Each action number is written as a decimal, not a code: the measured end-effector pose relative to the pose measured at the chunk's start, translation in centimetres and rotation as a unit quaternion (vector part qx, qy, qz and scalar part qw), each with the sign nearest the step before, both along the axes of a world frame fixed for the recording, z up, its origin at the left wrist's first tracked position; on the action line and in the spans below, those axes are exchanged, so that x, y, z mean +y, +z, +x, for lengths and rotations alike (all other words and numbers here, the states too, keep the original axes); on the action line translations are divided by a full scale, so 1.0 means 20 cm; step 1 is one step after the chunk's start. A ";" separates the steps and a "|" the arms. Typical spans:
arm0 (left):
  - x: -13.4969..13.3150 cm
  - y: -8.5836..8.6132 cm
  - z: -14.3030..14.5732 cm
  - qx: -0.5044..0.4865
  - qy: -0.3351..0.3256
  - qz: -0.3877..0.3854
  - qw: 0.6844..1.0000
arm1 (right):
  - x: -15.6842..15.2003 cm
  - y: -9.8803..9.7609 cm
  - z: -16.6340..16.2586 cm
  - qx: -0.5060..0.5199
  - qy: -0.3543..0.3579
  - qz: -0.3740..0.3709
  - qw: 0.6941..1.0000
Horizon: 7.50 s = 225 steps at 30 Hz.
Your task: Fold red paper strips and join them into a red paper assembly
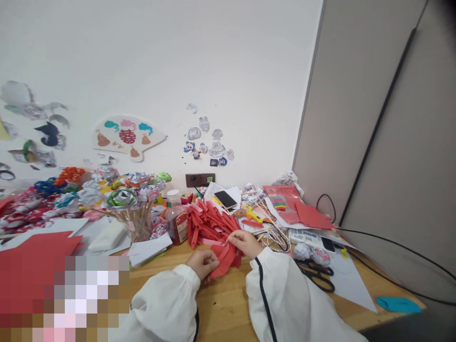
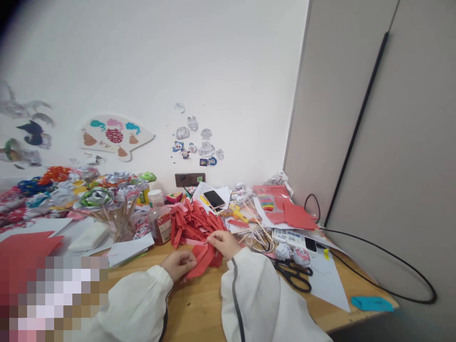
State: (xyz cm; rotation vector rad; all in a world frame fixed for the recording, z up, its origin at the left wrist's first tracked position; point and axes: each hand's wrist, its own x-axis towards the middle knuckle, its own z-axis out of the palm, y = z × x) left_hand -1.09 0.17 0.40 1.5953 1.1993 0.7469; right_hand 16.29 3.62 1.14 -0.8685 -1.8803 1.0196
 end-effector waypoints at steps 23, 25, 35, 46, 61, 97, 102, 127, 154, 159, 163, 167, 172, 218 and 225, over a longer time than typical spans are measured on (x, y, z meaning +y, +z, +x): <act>-0.02 0.02 0.05 -0.138 -0.033 -0.063 0.988 | -0.10 0.03 -0.09 0.041 0.033 0.017 0.998; 0.00 0.02 0.03 -0.185 0.005 -0.061 0.981 | -0.07 0.00 -0.07 0.024 0.011 0.004 1.000; 0.02 0.08 -0.01 -0.239 0.113 -0.020 0.964 | 0.00 -0.06 -0.05 0.060 0.078 -0.100 0.990; 0.05 0.06 -0.05 -0.221 0.097 0.007 0.970 | 0.02 -0.03 -0.02 0.095 0.015 -0.115 0.989; 0.03 0.12 -0.07 -0.282 0.087 -0.004 0.956 | -0.01 0.02 -0.01 0.164 -0.004 -0.042 0.986; 0.01 0.03 0.01 -0.106 0.038 0.036 0.993 | 0.01 -0.09 -0.04 -0.152 0.001 0.084 0.985; 0.02 0.05 -0.01 -0.123 0.049 0.035 0.991 | 0.03 -0.06 0.00 -0.114 0.021 0.072 0.991; 0.04 0.00 -0.01 -0.106 0.076 0.044 0.990 | -0.01 -0.06 -0.02 -0.031 0.079 -0.051 0.995; 0.03 0.04 -0.01 -0.229 0.071 -0.068 0.968 | -0.01 -0.08 -0.04 0.027 0.081 -0.043 0.995; 0.02 0.02 0.01 -0.166 0.083 0.009 0.983 | 0.00 -0.09 -0.04 0.007 0.080 -0.068 0.995; 0.03 0.01 0.00 -0.133 0.106 0.047 0.984 | 0.02 -0.13 -0.04 -0.038 0.062 -0.078 0.994; 0.04 0.03 -0.02 -0.138 0.104 0.028 0.985 | 0.02 -0.11 -0.04 -0.036 0.049 -0.049 0.997; 0.05 0.05 -0.04 -0.173 0.139 0.013 0.975 | -0.01 -0.05 -0.03 -0.033 0.034 -0.070 0.996; 0.02 0.08 -0.04 -0.424 0.175 -0.024 0.888 | -0.13 -0.07 -0.19 0.014 0.145 -0.154 0.977; 0.02 0.08 -0.04 -0.400 0.211 0.012 0.892 | -0.13 -0.06 -0.17 -0.028 0.095 -0.082 0.992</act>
